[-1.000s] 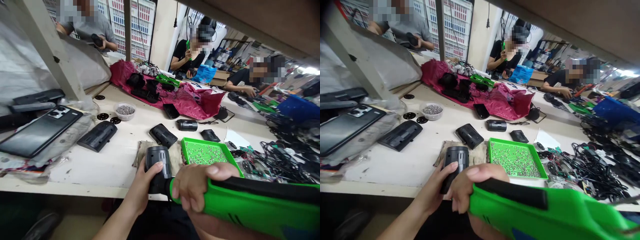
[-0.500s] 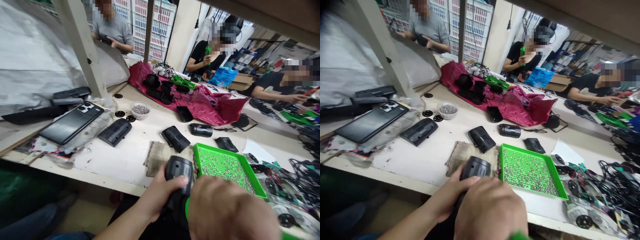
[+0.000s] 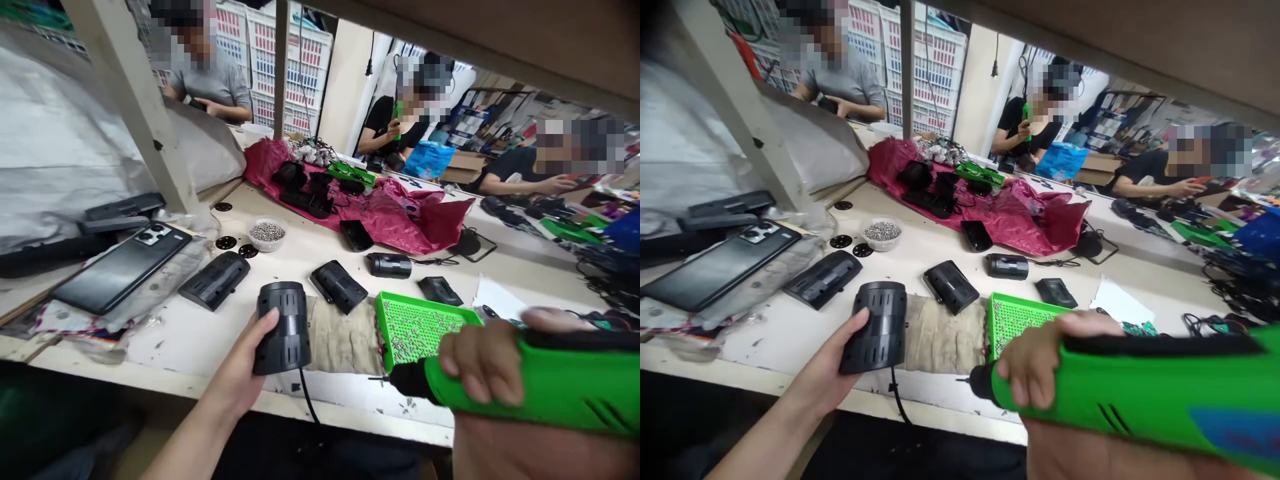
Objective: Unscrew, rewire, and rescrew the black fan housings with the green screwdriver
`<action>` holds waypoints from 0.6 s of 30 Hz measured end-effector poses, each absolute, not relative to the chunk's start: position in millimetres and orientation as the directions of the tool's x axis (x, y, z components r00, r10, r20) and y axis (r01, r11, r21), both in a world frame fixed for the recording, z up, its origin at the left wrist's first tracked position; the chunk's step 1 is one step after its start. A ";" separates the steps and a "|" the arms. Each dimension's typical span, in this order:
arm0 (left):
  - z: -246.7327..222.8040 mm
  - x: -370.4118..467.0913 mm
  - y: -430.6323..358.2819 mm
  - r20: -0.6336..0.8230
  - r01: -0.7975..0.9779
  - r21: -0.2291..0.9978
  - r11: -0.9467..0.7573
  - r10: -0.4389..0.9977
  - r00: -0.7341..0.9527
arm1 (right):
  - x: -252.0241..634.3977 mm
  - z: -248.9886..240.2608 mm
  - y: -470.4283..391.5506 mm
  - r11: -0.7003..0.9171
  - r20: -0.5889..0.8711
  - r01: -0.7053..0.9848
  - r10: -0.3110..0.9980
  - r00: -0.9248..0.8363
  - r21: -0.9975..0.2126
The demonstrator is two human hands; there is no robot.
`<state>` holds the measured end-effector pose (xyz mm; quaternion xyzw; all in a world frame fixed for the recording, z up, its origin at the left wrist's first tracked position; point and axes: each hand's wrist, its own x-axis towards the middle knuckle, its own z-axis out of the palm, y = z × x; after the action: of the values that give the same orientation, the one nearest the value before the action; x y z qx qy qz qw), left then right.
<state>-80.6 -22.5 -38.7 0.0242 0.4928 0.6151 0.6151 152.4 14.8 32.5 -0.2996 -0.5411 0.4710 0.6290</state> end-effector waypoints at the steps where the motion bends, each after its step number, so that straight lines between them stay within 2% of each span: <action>1: -37.6 -85.9 -23.5 -0.585 -0.749 0.623 0.226 0.769 -0.255 | 147.6 35.8 20.5 0.378 0.402 -0.288 0.915 -0.029 -0.880; 4: -32.7 -94.4 -27.3 -0.619 -0.788 0.579 0.210 0.742 -0.257 | 137.2 39.6 39.8 0.371 0.390 -0.258 0.920 -0.025 -0.892; 7: -29.7 -96.0 -29.7 -0.594 -0.790 0.582 0.192 0.764 -0.252 | 135.3 35.6 53.7 0.428 0.439 -0.197 0.899 -0.010 -0.882; 13: -30.9 -87.6 -27.9 -0.506 -0.647 0.727 0.231 0.817 -0.277 | 147.8 26.0 57.5 0.379 0.397 -0.187 0.915 -0.073 -0.906; 18: -29.1 -87.4 -25.7 -0.494 -0.572 0.782 0.249 0.807 -0.324 | 158.5 26.4 58.7 0.412 0.433 -0.187 0.897 -0.087 -0.892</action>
<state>-87.4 -25.7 -29.1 0.1078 0.5459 0.6032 0.5714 158.5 58.7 26.4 -0.3034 -0.5848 0.4492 0.6035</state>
